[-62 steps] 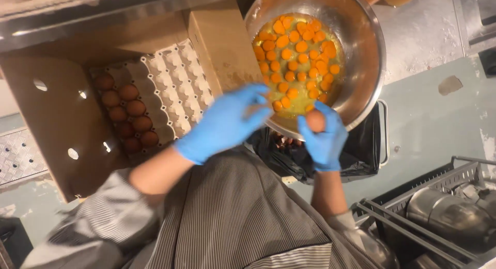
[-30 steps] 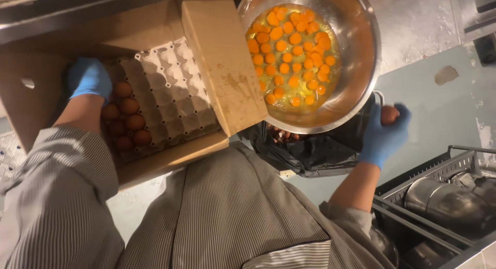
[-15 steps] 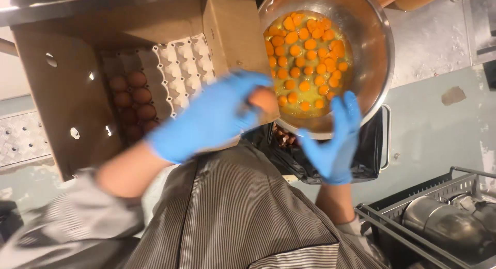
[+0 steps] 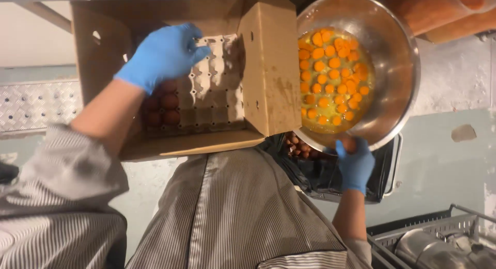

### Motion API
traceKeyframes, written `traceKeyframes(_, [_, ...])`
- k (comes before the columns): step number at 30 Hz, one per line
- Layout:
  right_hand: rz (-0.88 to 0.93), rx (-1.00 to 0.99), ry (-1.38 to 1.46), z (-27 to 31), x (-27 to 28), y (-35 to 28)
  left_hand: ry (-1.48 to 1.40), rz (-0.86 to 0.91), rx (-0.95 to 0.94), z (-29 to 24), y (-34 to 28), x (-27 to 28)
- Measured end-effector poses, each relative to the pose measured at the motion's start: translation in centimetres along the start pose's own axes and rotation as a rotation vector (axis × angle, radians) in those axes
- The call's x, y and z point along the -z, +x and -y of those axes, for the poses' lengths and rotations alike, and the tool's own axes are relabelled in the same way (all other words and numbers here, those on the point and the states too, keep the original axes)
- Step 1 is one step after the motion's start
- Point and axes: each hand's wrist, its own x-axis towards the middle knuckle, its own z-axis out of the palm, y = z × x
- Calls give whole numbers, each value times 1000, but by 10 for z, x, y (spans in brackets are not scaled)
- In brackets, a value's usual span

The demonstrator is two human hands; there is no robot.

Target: The recorder is cracking a large number of eggs from cartons inside a cardboard box into a large stainless steel bowl.

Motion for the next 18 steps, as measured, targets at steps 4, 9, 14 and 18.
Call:
traceKeyframes(4, [-164, 97, 100, 25, 18, 12, 425, 86, 77, 54, 37, -14])
traceKeyframes(9, [-165, 164, 184, 53, 13, 41, 672, 277, 284, 192, 79, -87])
traceKeyframes(14, [-213, 231, 181, 56, 18, 60, 978, 343, 223, 280, 99, -152])
traceKeyframes(18, [-349, 66, 70, 31, 46, 49, 1001, 376, 168, 297, 94, -127])
